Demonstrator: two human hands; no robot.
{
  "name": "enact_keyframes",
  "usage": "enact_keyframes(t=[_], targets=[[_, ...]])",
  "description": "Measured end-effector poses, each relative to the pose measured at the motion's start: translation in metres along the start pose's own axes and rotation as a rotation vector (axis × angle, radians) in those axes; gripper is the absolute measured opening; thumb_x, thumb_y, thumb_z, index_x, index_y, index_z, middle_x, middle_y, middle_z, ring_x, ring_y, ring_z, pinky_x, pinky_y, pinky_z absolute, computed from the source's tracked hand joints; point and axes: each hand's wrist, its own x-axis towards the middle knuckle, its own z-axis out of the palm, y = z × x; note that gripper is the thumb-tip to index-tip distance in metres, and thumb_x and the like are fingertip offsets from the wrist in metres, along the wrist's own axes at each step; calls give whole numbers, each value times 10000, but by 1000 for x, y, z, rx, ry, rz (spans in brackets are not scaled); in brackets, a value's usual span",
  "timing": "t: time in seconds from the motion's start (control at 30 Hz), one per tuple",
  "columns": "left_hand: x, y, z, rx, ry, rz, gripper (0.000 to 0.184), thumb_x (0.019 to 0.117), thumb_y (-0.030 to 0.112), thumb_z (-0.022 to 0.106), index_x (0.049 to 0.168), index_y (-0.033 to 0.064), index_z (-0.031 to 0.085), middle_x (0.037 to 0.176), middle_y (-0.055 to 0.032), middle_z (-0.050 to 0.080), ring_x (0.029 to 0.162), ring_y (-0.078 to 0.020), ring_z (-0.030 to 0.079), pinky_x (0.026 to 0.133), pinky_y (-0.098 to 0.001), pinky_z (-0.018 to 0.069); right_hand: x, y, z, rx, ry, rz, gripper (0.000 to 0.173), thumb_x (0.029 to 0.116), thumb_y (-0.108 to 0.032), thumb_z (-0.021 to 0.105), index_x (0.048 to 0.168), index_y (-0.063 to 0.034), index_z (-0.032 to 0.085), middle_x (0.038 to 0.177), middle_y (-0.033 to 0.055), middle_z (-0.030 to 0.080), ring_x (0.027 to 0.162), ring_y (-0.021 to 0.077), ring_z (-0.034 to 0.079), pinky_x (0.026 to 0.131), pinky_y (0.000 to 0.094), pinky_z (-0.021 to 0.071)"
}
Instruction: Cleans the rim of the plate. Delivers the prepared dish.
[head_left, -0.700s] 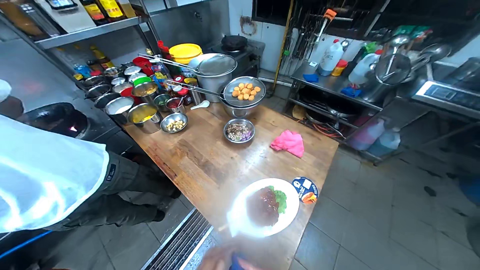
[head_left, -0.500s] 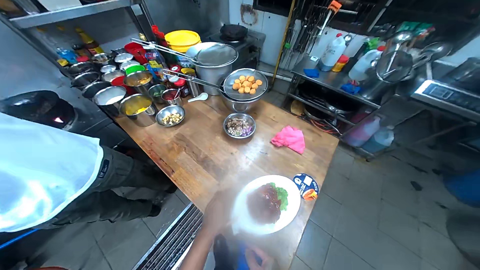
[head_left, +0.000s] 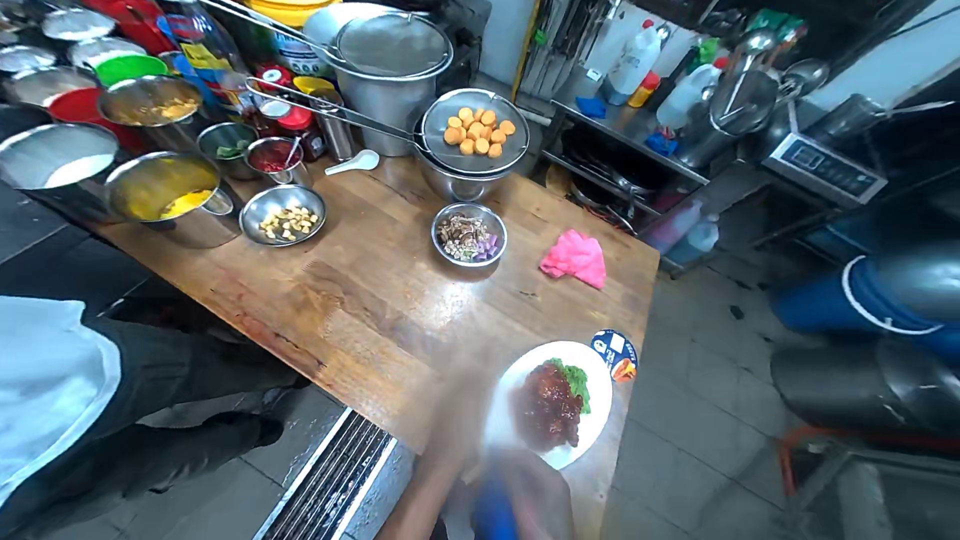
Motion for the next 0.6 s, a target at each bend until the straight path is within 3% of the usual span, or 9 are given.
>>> enact_keyframes(t=[0.07,0.13,0.23,0.3,0.33,0.4,0.47,0.53,0.6], targets=[[-25,-12,-4,-146,162,110,442,1079,403,450,1311,113,690,1191,-92,727,1076,-223,709,971,-449,571,-12,3,-9,330,-8,25,177,963,-58,623,1065,-14,761,931,69,766,856,116,728,824,335,611],[-65,-14,-4,-458,18,163,496,1084,367,449,1421,28,580,1282,-138,691,1156,-226,687,1022,-439,558,-18,4,-12,590,-14,69,188,976,-27,564,1116,35,672,894,59,735,815,100,707,786,312,609],[-115,-5,19,-720,-200,115,589,1089,276,452,1538,-88,342,1464,-291,519,1350,-312,552,1165,-473,422,-18,4,13,585,68,94,170,1030,-98,455,1086,35,544,813,25,665,756,55,660,742,279,579],[-126,-4,35,-714,-36,28,508,1078,170,452,1487,-124,383,1384,-319,556,1288,-333,583,1128,-478,448,-26,4,29,497,48,35,359,1075,-146,368,1154,93,625,1025,140,684,977,137,660,920,342,546],[-124,-9,37,-676,95,9,457,1065,130,456,1443,-127,441,1328,-300,602,1240,-320,618,1099,-474,480,-31,6,34,463,-9,-15,436,1090,-186,336,1244,81,645,1207,191,674,1151,193,637,1044,384,500],[-113,-18,25,-572,258,62,419,1049,81,464,1423,-105,490,1321,-265,628,1226,-300,636,1088,-471,496,-39,5,33,363,-51,-93,479,1101,-261,356,1390,28,605,1483,251,516,1375,304,511,1171,458,405],[-90,-21,-3,-292,248,196,467,1041,128,535,1470,-45,481,1305,-233,660,1181,-313,672,1043,-503,529,-37,11,20,290,178,-15,431,1053,-194,475,1373,72,585,1452,302,510,1287,355,568,1087,479,476],[-55,-24,-17,65,154,322,484,1028,254,607,1431,4,513,1153,-160,739,978,-303,751,858,-506,614,-19,42,3,305,471,190,473,1033,-187,507,1399,112,495,1284,315,593,1057,351,659,890,496,561],[-24,-24,-17,314,7,449,368,1040,287,585,1332,70,643,1208,-126,726,1020,-298,739,884,-479,605,5,77,-5,403,613,377,533,1043,-242,536,1470,54,417,1187,271,619,901,308,670,753,479,572]])
